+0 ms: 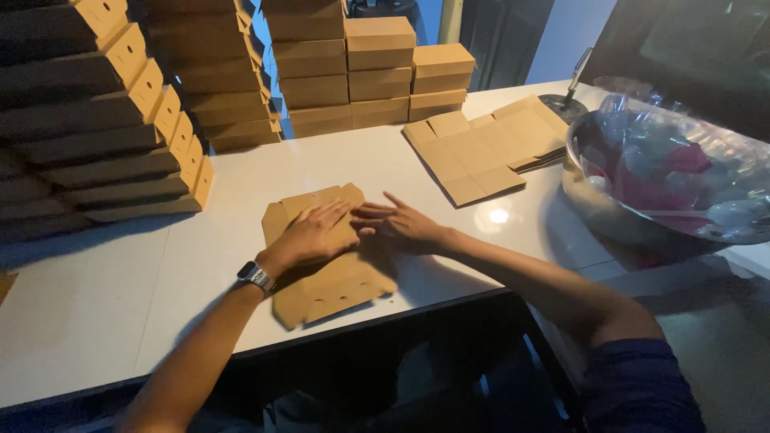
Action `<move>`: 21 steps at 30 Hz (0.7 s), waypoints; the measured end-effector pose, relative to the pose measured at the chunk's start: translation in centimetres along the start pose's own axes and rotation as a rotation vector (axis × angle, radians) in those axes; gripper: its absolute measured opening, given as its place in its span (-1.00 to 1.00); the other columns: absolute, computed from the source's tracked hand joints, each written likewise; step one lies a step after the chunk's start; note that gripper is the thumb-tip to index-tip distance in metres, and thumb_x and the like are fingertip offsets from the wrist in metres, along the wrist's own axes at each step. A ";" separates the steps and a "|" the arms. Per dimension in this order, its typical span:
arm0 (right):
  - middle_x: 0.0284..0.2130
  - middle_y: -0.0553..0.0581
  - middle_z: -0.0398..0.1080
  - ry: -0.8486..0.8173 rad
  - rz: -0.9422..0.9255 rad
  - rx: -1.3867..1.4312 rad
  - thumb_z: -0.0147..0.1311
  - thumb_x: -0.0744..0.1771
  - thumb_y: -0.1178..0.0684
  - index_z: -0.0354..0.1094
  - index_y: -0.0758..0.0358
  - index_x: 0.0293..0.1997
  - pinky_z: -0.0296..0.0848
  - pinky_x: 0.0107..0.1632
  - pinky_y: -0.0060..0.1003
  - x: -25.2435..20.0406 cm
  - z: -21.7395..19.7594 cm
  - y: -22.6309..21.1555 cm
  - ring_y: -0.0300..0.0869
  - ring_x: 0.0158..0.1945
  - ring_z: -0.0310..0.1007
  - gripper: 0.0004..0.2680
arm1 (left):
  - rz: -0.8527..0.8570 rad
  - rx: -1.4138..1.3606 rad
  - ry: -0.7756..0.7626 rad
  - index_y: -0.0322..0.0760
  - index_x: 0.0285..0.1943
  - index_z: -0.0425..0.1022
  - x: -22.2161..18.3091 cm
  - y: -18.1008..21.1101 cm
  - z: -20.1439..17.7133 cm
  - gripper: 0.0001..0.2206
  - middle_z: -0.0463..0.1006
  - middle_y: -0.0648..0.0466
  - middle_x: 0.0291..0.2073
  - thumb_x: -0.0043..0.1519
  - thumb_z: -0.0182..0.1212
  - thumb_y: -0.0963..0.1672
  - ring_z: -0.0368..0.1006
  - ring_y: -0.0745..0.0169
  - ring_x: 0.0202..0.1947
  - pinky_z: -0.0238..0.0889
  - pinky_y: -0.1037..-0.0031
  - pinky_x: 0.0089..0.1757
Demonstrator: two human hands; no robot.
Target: The person folds a flat cardboard sheet into a box by creasing the side panels and tucking the flaps into slots. The person repeats the folding process on a second sheet and completes the assembly by securing the tabs.
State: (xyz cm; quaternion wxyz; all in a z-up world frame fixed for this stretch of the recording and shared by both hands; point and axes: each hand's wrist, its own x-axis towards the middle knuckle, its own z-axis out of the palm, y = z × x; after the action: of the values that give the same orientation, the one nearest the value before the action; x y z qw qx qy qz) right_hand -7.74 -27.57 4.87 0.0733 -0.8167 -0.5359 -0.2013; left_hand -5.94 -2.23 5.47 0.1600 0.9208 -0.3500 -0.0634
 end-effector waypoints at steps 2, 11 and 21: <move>0.33 0.49 0.22 -0.094 0.156 0.052 -0.28 0.46 0.00 0.17 0.44 0.27 0.01 0.37 0.38 -0.6 2.5 0.8 0.26 0.42 0.15 -0.69 | -0.008 0.067 0.016 -0.11 0.58 0.00 0.0 0.7 0.2 -0.31 0.04 -0.08 0.53 0.33 -0.08 0.19 -0.17 -0.08 0.55 -0.30 -0.14 0.38; 0.41 0.64 -0.07 -0.391 0.301 -0.278 -0.38 0.41 -0.46 -0.10 0.61 0.45 0.10 0.42 0.06 -2.2 5.2 -4.0 0.32 0.51 -0.07 -0.29 | -0.038 0.250 0.053 0.05 0.60 -0.05 0.1 0.2 0.9 -0.28 -0.07 -0.04 0.56 0.32 -0.31 0.29 -0.27 -0.16 0.56 -0.37 -0.26 0.36; 0.48 0.59 -0.23 -0.802 0.366 -0.156 -0.57 0.41 -0.49 -0.23 0.62 0.49 -0.08 0.48 0.06 1.3 -1.0 -5.4 0.28 0.56 -0.27 -0.25 | -0.006 0.297 0.058 0.18 0.62 -0.14 0.7 -1.7 2.3 -0.29 -0.11 0.01 0.59 0.31 -0.28 0.28 -0.29 -0.17 0.57 -0.39 -0.32 0.34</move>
State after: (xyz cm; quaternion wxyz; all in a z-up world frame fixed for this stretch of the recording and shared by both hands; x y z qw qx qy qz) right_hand -12.47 -24.57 5.81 -0.1679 -0.9146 -0.3516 0.1078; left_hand -4.91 -2.07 2.77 0.0318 0.9368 -0.3481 0.0154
